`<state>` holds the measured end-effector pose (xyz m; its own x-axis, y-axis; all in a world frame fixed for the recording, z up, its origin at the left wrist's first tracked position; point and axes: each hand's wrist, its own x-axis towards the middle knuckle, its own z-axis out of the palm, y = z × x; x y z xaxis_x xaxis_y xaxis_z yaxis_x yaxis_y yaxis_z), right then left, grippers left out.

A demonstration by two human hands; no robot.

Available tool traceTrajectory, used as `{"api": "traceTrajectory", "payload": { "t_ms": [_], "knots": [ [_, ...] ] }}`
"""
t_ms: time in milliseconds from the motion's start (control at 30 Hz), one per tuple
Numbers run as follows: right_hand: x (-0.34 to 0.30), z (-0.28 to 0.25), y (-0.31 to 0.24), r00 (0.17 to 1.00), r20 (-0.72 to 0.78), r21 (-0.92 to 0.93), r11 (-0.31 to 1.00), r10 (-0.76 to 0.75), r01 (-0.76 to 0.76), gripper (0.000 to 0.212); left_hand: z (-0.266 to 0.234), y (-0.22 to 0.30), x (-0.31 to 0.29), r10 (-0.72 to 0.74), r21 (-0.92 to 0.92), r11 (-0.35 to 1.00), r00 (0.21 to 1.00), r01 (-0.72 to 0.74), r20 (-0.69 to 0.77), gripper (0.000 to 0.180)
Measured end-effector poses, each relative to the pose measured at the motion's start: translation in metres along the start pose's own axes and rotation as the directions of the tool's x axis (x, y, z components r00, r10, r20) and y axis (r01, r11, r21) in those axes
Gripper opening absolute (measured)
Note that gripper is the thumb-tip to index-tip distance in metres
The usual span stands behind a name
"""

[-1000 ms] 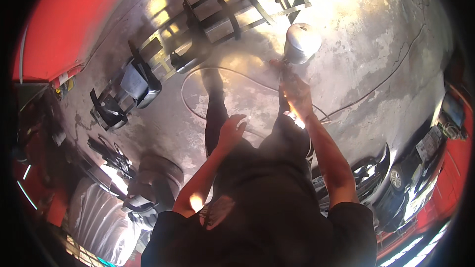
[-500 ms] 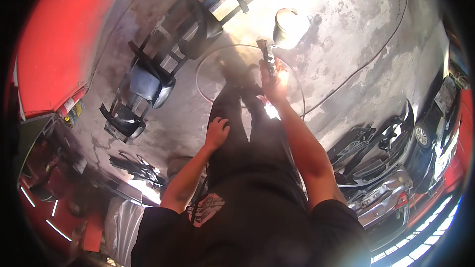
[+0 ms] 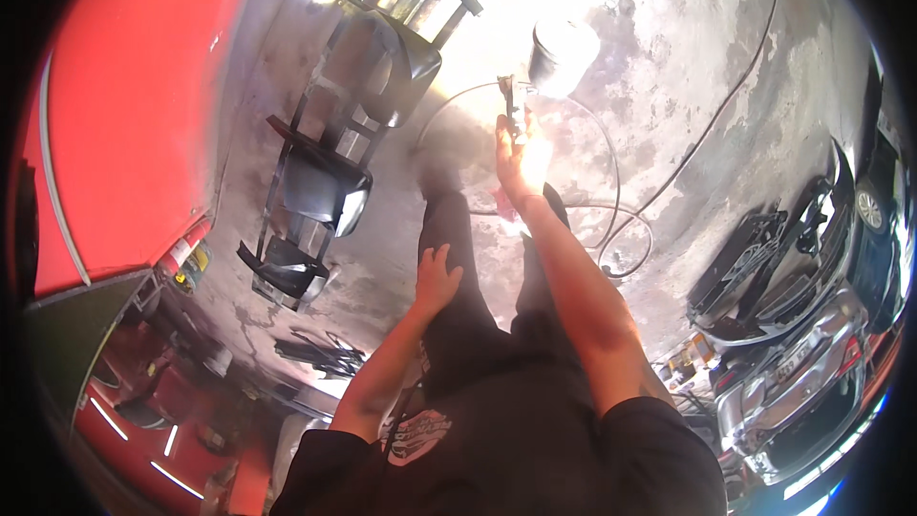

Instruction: The person uses a spray gun to apply paint to several black plastic automotive parts arranged on a metal rack. They move around the rack to cover different angles and surfaces, occasionally pausing to reposition the parts for better access.

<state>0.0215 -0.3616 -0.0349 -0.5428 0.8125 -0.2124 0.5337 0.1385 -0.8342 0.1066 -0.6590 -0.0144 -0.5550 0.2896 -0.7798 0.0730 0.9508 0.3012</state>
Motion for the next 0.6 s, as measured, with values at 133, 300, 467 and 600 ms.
{"api": "traceTrajectory", "payload": {
  "t_ms": [133, 300, 467, 600],
  "knots": [
    [-0.002, 0.021, -0.024, 0.999, -0.010, 0.057, 0.998, 0.037, -0.037, 0.030, -0.012, -0.026, 0.020, -0.137, 0.295, 0.952, 0.976, 0.083, 0.167, 0.070],
    [0.009, 0.093, -0.035, 0.979, -0.181, 0.008, 0.995, -0.097, 0.100, 0.025, -0.005, -0.096, 0.057, -0.171, 0.289, 0.952, 0.960, 0.104, 0.220, 0.060],
    [0.059, 0.168, -0.048, 0.943, -0.119, -0.115, 0.948, -0.311, 0.298, 0.016, -0.026, -0.128, 0.055, -0.086, 0.218, 0.975, 0.976, 0.042, 0.199, 0.046],
    [0.113, 0.189, -0.015, 0.925, 0.268, 0.355, 0.920, -0.269, 0.165, 0.024, -0.016, -0.144, 0.049, -0.055, 0.232, 0.973, 0.981, 0.011, 0.184, 0.045]
  ]
}}
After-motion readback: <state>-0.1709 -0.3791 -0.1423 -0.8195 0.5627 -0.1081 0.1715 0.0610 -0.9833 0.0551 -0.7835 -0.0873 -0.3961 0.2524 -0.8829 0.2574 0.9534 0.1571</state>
